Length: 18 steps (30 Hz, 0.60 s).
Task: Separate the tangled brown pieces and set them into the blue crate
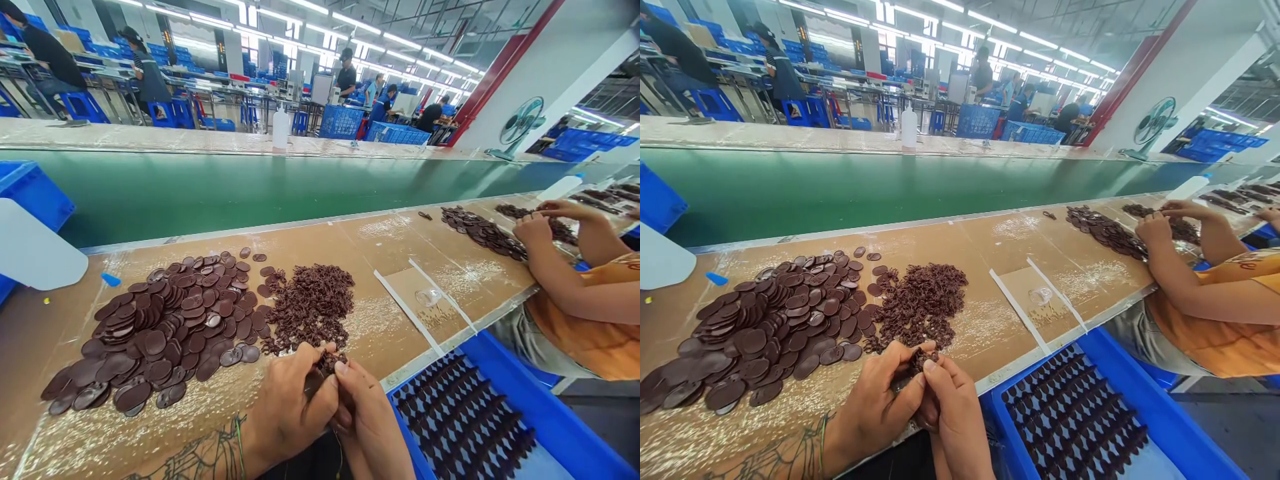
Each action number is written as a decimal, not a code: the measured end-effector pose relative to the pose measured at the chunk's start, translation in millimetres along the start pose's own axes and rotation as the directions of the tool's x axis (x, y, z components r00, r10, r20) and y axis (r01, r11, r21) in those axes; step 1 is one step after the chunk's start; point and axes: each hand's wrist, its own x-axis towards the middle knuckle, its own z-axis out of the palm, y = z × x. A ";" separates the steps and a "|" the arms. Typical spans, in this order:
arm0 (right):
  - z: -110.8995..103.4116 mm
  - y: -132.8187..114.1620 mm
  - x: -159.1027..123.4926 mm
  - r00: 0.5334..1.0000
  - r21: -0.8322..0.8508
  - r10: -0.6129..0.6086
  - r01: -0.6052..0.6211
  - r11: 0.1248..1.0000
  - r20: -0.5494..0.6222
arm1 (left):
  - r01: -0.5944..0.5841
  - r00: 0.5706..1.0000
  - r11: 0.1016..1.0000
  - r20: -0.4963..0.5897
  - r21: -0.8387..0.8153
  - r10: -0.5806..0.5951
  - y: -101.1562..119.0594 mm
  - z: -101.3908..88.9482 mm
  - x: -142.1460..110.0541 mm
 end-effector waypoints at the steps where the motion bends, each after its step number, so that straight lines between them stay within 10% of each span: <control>1: 0.4 -2.1 -1.6 1.000 -0.010 0.000 0.000 1.000 -0.014 | 0.019 1.000 0.999 0.012 -0.032 -0.019 -0.5 0.3 -0.9; 13: -13.8 -11.8 -4.6 0.994 -0.047 -0.095 0.093 0.995 -0.049 | 0.058 0.997 0.979 0.065 -0.194 -0.046 -5.9 2.4 -0.9; 18: -65.0 -50.7 -29.9 0.933 -0.197 -0.266 0.221 0.955 -0.241 | 0.051 0.997 0.966 0.064 -0.252 -0.036 -15.9 -5.0 -10.5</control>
